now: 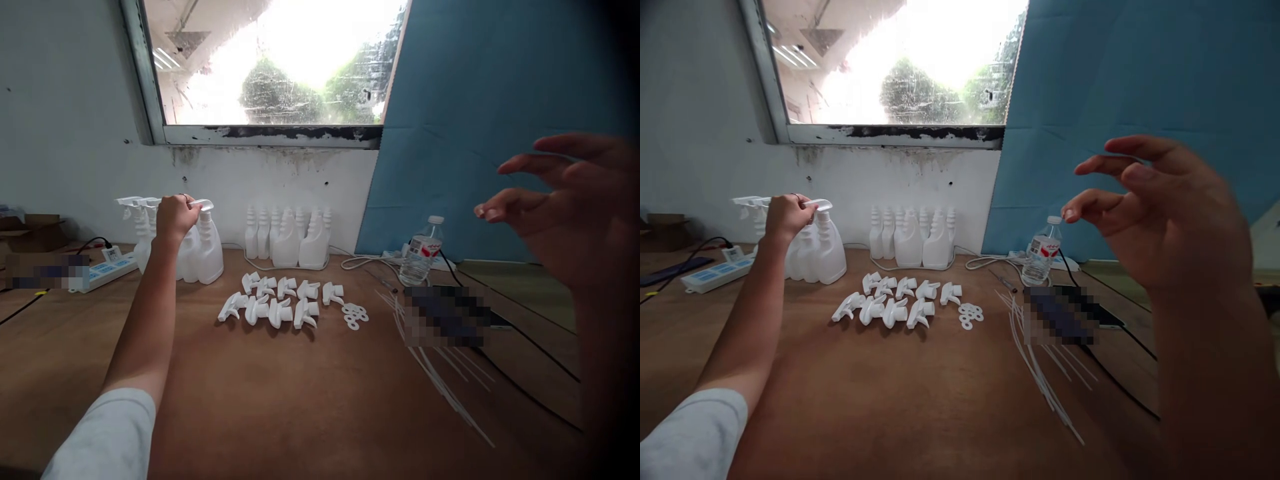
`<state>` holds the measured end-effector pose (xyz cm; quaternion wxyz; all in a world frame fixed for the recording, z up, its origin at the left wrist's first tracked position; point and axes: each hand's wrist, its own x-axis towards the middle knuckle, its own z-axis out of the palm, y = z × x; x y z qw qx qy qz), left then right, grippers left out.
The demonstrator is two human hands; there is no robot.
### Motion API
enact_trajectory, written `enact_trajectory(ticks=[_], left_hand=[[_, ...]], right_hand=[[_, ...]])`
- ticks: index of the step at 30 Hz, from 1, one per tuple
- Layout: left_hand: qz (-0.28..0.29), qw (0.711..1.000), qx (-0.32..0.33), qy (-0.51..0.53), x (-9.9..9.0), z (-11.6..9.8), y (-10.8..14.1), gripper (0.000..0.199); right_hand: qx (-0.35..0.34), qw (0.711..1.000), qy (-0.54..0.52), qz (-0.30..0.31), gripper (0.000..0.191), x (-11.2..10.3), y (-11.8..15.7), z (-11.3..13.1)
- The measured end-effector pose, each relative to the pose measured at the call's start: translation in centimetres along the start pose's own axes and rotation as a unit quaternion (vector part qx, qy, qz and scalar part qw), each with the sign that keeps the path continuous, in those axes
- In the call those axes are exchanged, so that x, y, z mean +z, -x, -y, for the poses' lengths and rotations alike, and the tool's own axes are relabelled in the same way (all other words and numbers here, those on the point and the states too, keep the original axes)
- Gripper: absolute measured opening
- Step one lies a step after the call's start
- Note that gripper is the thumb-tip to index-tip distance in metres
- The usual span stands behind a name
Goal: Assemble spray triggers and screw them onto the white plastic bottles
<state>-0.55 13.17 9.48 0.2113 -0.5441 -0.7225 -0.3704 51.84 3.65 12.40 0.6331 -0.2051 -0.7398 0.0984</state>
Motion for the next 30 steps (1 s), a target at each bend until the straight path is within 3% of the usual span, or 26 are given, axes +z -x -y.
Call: enact_trajectory(ticks=[3, 10, 25, 28, 30], left_hand=[[-0.005, 1.000, -0.005, -0.016, 0.2, 0.5, -0.2, 0.038], [-0.015, 0.999, -0.038, -0.009, -0.2, 1.2, -0.2, 0.038], [0.005, 0.998, -0.068, 0.004, -0.6, 0.6, 0.3, 0.048], [-0.020, 0.996, -0.082, 0.002, -1.6, 0.3, 0.5, 0.051], [-0.084, 0.994, -0.077, 0.008, -2.7, -0.4, 0.8, 0.047]], right_hand=[[0.047, 0.996, -0.079, -0.002, 0.024, 0.3, -0.1, 0.5], [0.084, 0.992, -0.091, -0.023, 0.021, 1.2, -0.2, 1.8], [0.115, 0.988, -0.102, 0.015, 0.023, 1.5, -0.2, 2.0], [0.121, 0.988, -0.092, 0.029, 0.022, 1.7, -0.1, 1.8], [0.125, 0.989, -0.068, 0.050, 0.022, 1.8, 0.0, 1.4]])
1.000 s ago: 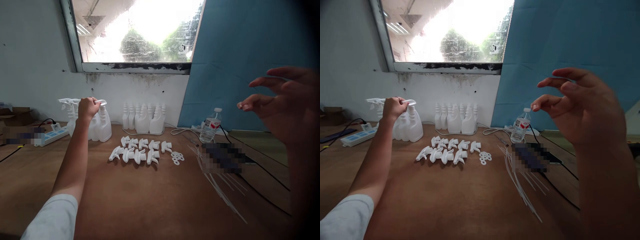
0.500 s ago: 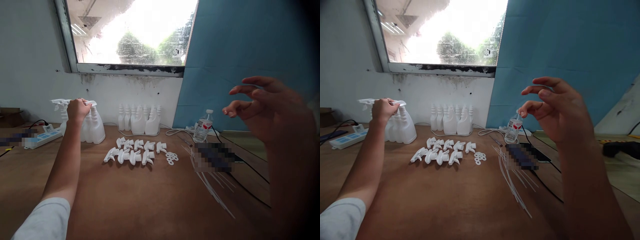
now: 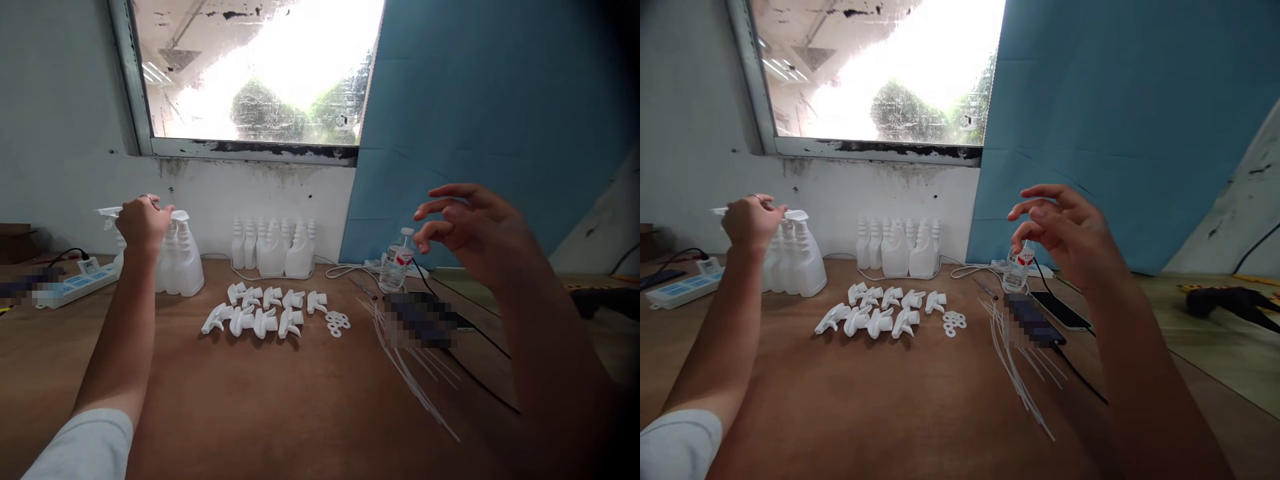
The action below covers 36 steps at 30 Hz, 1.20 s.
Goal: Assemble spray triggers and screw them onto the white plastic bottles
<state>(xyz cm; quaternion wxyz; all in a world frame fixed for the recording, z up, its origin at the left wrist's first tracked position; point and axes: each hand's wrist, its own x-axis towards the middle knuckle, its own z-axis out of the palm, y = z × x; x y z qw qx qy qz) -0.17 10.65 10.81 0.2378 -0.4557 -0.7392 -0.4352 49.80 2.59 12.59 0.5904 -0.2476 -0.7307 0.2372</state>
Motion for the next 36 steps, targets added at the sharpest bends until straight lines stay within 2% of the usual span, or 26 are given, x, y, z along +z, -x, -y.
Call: enact_trajectory(ticks=[2, 3, 4, 6, 9, 11, 13, 15, 17, 20, 22, 26, 29, 32, 36], left_hand=[[-0.064, 0.997, 0.034, 0.036, -1.2, -1.1, 0.4, 0.040], [-0.077, 0.993, 0.058, 0.066, -1.6, -1.7, 0.7, 0.038], [-0.064, 0.989, 0.082, 0.103, -1.7, -2.4, 1.2, 0.037], [0.034, 0.975, 0.129, 0.179, -1.4, -3.7, 2.7, 0.037], [0.218, 0.924, 0.213, 0.230, 0.5, -4.8, 6.3, 0.035], [0.292, 0.894, 0.272, 0.202, 2.1, -4.5, 9.1, 0.033], [0.322, 0.876, 0.320, 0.166, 3.7, -3.5, 11.8, 0.031], [0.318, 0.870, 0.346, 0.151, 5.1, -2.0, 14.1, 0.031], [0.302, 0.873, 0.345, 0.168, 6.1, -0.4, 15.9, 0.031], [0.275, 0.873, 0.339, 0.218, 7.0, 1.4, 17.6, 0.028], [0.260, 0.868, 0.349, 0.239, 7.0, 1.8, 18.2, 0.024], [0.216, 0.857, 0.384, 0.268, 6.1, 1.2, 18.8, 0.018], [0.190, 0.840, 0.416, 0.292, 5.2, 0.4, 19.5, 0.012], [0.179, 0.809, 0.463, 0.317, 4.2, -0.5, 20.8, 0.009], [0.187, 0.766, 0.516, 0.335, 3.1, -1.6, 22.5, 0.010]], right_hand=[[0.014, 0.998, 0.061, 0.024, 0.022, 0.1, -0.1, -0.6], [0.032, 0.993, 0.106, 0.047, 0.022, 0.1, -0.1, -1.1], [0.057, 0.982, 0.159, 0.079, 0.024, 0.2, -0.1, -1.6], [0.125, 0.940, 0.264, 0.174, 0.030, 0.4, 0.2, -2.9], [0.187, 0.858, 0.349, 0.327, 0.032, 1.0, 1.4, -6.0], [0.178, 0.830, 0.360, 0.388, 0.029, 1.5, 2.9, -8.7], [0.153, 0.818, 0.361, 0.421, 0.024, 1.8, 4.5, -11.4], [0.120, 0.825, 0.370, 0.409, 0.023, 2.2, 6.0, -13.8], [0.104, 0.832, 0.384, 0.387, 0.022, 2.6, 7.0, -15.6], [0.083, 0.843, 0.401, 0.350, 0.022, 3.5, 7.5, -17.1], [0.070, 0.849, 0.412, 0.324, 0.023, 4.5, 7.3, -17.5], [0.046, 0.849, 0.441, 0.287, 0.026, 6.7, 6.6, -18.1], [0.037, 0.840, 0.460, 0.285, 0.025, 8.3, 6.4, -19.0], [0.031, 0.832, 0.478, 0.281, 0.019, 9.3, 6.4, -19.9], [0.023, 0.827, 0.497, 0.263, 0.019, 9.6, 6.1, -20.0]])
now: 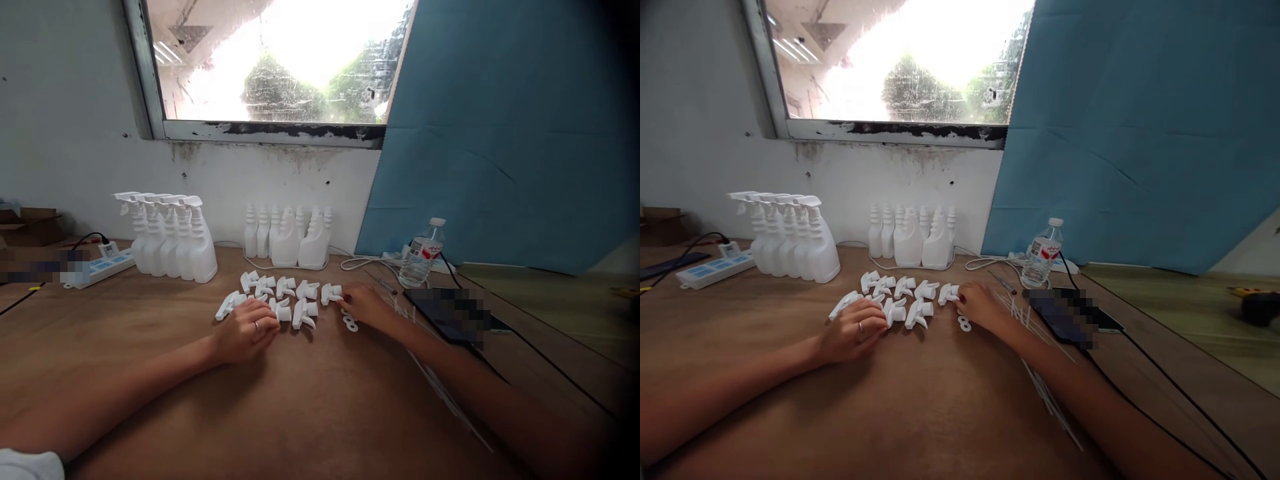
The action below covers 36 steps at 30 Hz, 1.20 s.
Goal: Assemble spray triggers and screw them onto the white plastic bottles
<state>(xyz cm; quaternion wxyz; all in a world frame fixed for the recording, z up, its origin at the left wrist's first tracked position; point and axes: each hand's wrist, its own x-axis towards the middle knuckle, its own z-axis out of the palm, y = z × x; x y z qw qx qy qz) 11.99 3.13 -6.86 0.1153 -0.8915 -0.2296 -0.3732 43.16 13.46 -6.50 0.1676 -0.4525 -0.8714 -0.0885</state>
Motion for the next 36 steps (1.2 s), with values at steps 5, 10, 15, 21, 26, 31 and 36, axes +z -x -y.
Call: enact_trajectory(ticks=[5, 10, 15, 21, 26, 31, 36], left_hand=[[0.031, 0.999, 0.023, 0.026, 0.6, -1.4, 0.0, 0.009], [0.038, 0.991, -0.049, 0.117, 1.0, -2.4, 0.3, 0.010], [0.057, 0.958, -0.168, 0.226, 1.0, -4.1, -0.2, 0.035], [0.091, 0.923, -0.221, 0.302, 1.1, -5.2, -0.6, 0.054], [0.129, 0.908, -0.232, 0.323, 1.1, -5.3, -0.5, 0.043], [0.134, 0.916, -0.202, 0.320, 0.6, -5.3, -0.7, 0.034], [0.145, 0.930, -0.189, 0.280, 0.3, -5.2, -0.5, 0.032]], right_hand=[[0.010, 1.000, 0.015, -0.025, 0.019, -1.5, 0.1, -0.3], [-0.050, 0.996, 0.013, -0.068, 0.023, -4.2, 2.1, 0.1], [-0.255, 0.959, -0.035, -0.120, 0.018, -5.8, 5.4, 2.6], [-0.348, 0.923, -0.037, -0.160, 0.014, -4.2, 7.0, 5.5], [-0.400, 0.897, -0.017, -0.185, 0.014, -4.1, 7.1, 6.5], [-0.400, 0.899, -0.009, -0.178, 0.013, -4.4, 7.2, 6.8], [-0.397, 0.899, 0.004, -0.182, 0.012, -3.9, 7.0, 6.8]])
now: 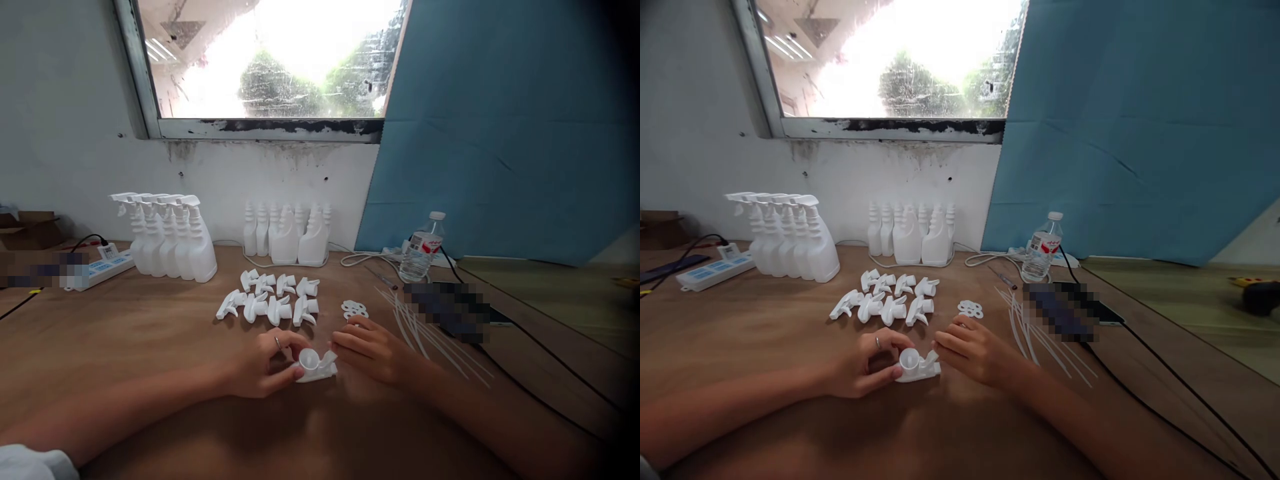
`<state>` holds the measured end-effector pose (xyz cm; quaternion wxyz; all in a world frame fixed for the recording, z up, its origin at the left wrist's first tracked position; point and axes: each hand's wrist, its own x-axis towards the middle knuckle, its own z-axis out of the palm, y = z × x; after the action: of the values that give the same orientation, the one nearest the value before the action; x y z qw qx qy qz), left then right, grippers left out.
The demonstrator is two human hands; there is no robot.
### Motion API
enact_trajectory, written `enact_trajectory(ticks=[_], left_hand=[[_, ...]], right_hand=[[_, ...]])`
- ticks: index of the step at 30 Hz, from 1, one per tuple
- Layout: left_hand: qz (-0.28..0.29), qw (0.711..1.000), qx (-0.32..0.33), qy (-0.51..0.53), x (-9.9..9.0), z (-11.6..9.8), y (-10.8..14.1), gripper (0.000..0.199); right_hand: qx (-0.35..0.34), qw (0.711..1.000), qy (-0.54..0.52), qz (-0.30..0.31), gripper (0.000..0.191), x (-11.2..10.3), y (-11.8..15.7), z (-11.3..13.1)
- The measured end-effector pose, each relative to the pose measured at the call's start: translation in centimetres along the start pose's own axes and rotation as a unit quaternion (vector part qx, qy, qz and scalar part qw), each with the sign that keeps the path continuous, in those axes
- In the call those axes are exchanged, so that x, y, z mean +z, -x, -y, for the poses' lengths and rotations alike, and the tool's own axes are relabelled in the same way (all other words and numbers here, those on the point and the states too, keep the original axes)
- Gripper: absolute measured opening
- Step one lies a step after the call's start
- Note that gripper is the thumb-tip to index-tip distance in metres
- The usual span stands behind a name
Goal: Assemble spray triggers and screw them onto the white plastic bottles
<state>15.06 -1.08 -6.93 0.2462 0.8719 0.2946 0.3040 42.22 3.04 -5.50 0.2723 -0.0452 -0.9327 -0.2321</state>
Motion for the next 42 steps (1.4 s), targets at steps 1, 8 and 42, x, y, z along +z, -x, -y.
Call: enact_trajectory(ticks=[1, 8, 42], left_hand=[[-0.002, 1.000, 0.008, -0.008, 0.0, 0.1, 0.0, 0.031], [-0.008, 0.990, 0.136, -0.023, 0.2, 0.5, -0.1, 0.027], [0.048, 0.989, 0.133, 0.032, 0.0, 0.1, -0.4, 0.026]], right_hand=[[0.001, 1.000, 0.005, -0.001, 0.011, 0.1, 0.0, 0.0], [0.021, 0.999, 0.024, 0.006, 0.012, 0.7, -0.5, 0.3], [0.366, 0.884, -0.186, 0.224, 0.021, 0.2, 2.7, -3.4]])
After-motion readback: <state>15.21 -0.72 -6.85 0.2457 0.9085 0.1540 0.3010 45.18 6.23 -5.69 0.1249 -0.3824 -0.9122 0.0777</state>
